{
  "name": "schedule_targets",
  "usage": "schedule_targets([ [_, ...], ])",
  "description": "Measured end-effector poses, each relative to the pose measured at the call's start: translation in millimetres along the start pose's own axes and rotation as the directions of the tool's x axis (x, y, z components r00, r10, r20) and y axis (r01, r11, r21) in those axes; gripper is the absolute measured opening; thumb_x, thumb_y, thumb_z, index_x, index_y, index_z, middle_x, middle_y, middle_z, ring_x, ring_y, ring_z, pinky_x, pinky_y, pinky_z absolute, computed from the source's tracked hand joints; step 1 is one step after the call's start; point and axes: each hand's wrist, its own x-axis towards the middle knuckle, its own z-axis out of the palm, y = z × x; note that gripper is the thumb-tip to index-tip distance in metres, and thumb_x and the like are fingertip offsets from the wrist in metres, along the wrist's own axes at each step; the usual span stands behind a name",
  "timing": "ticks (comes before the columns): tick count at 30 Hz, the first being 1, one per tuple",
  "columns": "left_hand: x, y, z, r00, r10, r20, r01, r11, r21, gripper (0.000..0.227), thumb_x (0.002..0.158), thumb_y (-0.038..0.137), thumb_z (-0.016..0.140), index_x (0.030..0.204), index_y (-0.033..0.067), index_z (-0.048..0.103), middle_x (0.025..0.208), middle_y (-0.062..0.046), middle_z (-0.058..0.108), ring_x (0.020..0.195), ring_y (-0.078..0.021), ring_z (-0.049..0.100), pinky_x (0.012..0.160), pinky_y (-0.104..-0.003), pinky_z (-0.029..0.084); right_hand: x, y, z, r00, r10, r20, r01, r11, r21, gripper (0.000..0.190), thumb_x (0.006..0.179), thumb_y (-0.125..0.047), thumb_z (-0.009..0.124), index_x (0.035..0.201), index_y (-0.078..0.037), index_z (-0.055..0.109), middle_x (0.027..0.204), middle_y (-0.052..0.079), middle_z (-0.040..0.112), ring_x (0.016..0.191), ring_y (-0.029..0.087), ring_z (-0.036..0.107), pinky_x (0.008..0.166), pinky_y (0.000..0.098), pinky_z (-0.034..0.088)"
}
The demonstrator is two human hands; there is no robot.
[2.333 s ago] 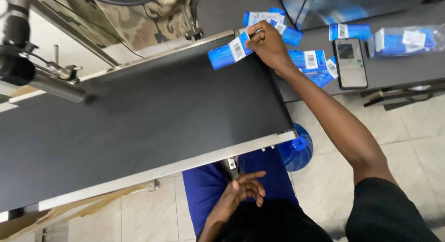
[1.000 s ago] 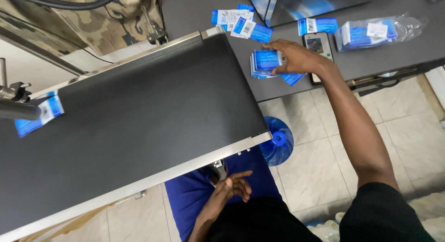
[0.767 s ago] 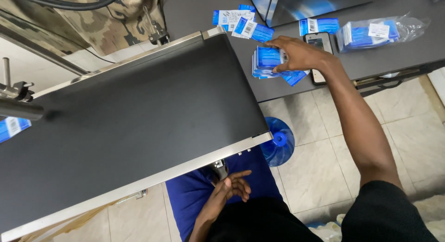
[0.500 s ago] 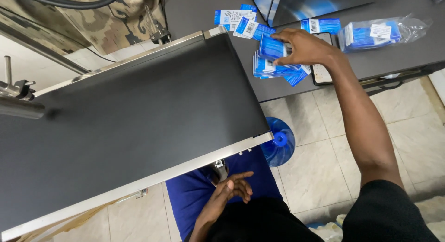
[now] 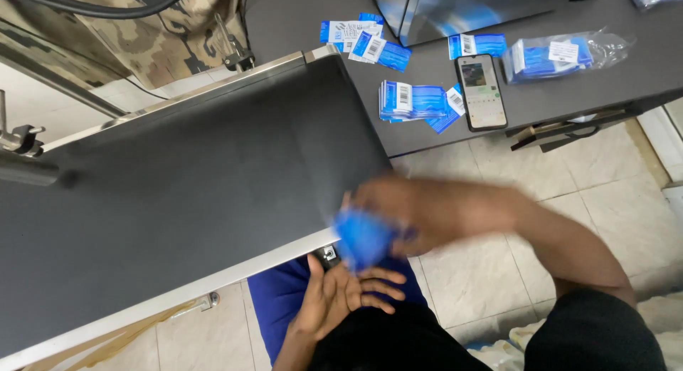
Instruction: The person repeatedly picks up small blue and white packages from a stack on a table and places them onto a moving conveyor belt. The person holds a stack of packages in their left hand while using their right hand to transfer them one by one onto the belt.
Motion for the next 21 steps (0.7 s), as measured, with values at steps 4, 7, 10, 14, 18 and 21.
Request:
schedule_targets([
  [4, -13.3, -40.2, -53.6, 0.971, -0.223, 0.084, 0.238, 0.932, -0.274, 0.130, 0.077, 0.095, 0.036, 0.160, -0.0044, 0.046, 0.139, -0.044, 0.063, 0.129, -0.0571, 0.065, 0.108, -0.065, 0.057, -1.0, -19.6, 92.8, 0.791, -0.609, 0.056, 0.599, 0.754, -0.269, 0.055, 0.098, -0.019, 0.071, 0.145, 0.003, 0.052, 0.126, 0.023, 0.062, 0.107, 0.037, 0.060, 0.085, 0.0468, 0.055],
  [7, -37.0, -85.9, -98.1, 0.946, -0.324, -0.003, 0.298, 0.874, -0.384, 0.126, 0.077, 0.092, 0.041, 0.153, -0.0084, 0.051, 0.131, -0.040, 0.068, 0.124, -0.0482, 0.070, 0.111, -0.062, 0.058, -3.7, -34.1, 113.1, 0.697, -0.712, 0.086, 0.635, 0.558, -0.534, 0.047, 0.098, -0.023, 0.074, 0.134, 0.005, 0.062, 0.117, 0.018, 0.063, 0.096, 0.034, 0.058, 0.087, 0.0465, 0.049],
  [10, -72.2, -157.6, -174.7, 0.953, -0.288, -0.097, 0.219, 0.872, -0.438, 0.097, 0.086, 0.086, 0.046, 0.125, -0.0005, 0.063, 0.112, -0.022, 0.074, 0.108, -0.0287, 0.075, 0.101, -0.047, 0.061, -3.5, -48.9, 120.1, 0.682, -0.727, 0.082, 0.626, 0.522, -0.579, 0.046, 0.104, -0.031, 0.067, 0.135, 0.004, 0.063, 0.106, 0.016, 0.064, 0.088, 0.031, 0.058, 0.080, 0.0446, 0.047],
  [14, -88.8, -214.0, -232.0, 0.951, -0.104, -0.292, 0.069, 0.989, -0.128, 0.077, 0.082, 0.077, 0.061, 0.112, 0.0072, 0.066, 0.105, -0.011, 0.074, 0.104, -0.0177, 0.073, 0.099, -0.040, 0.057, 1.7, -58.2, 122.7, 0.685, -0.725, 0.068, 0.681, 0.605, -0.413, 0.059, 0.105, -0.029, 0.072, 0.151, 0.001, 0.049, 0.104, 0.018, 0.059, 0.089, 0.035, 0.057, 0.087, 0.0472, 0.046],
  [18, -85.2, -271.5, -246.9, 0.908, 0.155, -0.390, -0.013, 0.939, 0.343, 0.085, 0.070, 0.070, 0.079, 0.126, 0.0088, 0.061, 0.117, -0.012, 0.070, 0.117, -0.0199, 0.068, 0.108, -0.043, 0.049, 8.5, -57.8, 125.7, 0.660, -0.735, 0.156, 0.725, 0.570, -0.386, 0.055, 0.105, -0.035, 0.069, 0.149, -0.008, 0.050, 0.103, 0.016, 0.057, 0.086, 0.032, 0.058, 0.086, 0.0476, 0.045],
  [21, -90.6, -308.4, -258.4, 0.835, 0.417, -0.360, -0.018, 0.675, 0.738, 0.106, 0.057, 0.062, 0.098, 0.140, 0.0105, 0.056, 0.129, -0.013, 0.067, 0.130, -0.0220, 0.063, 0.118, -0.045, 0.041, 6.7, -52.5, 121.3, 0.691, -0.705, 0.161, 0.716, 0.637, -0.286, 0.066, 0.105, -0.046, 0.068, 0.154, -0.009, 0.044, 0.104, 0.016, 0.059, 0.084, 0.032, 0.059, 0.082, 0.0457, 0.047],
])
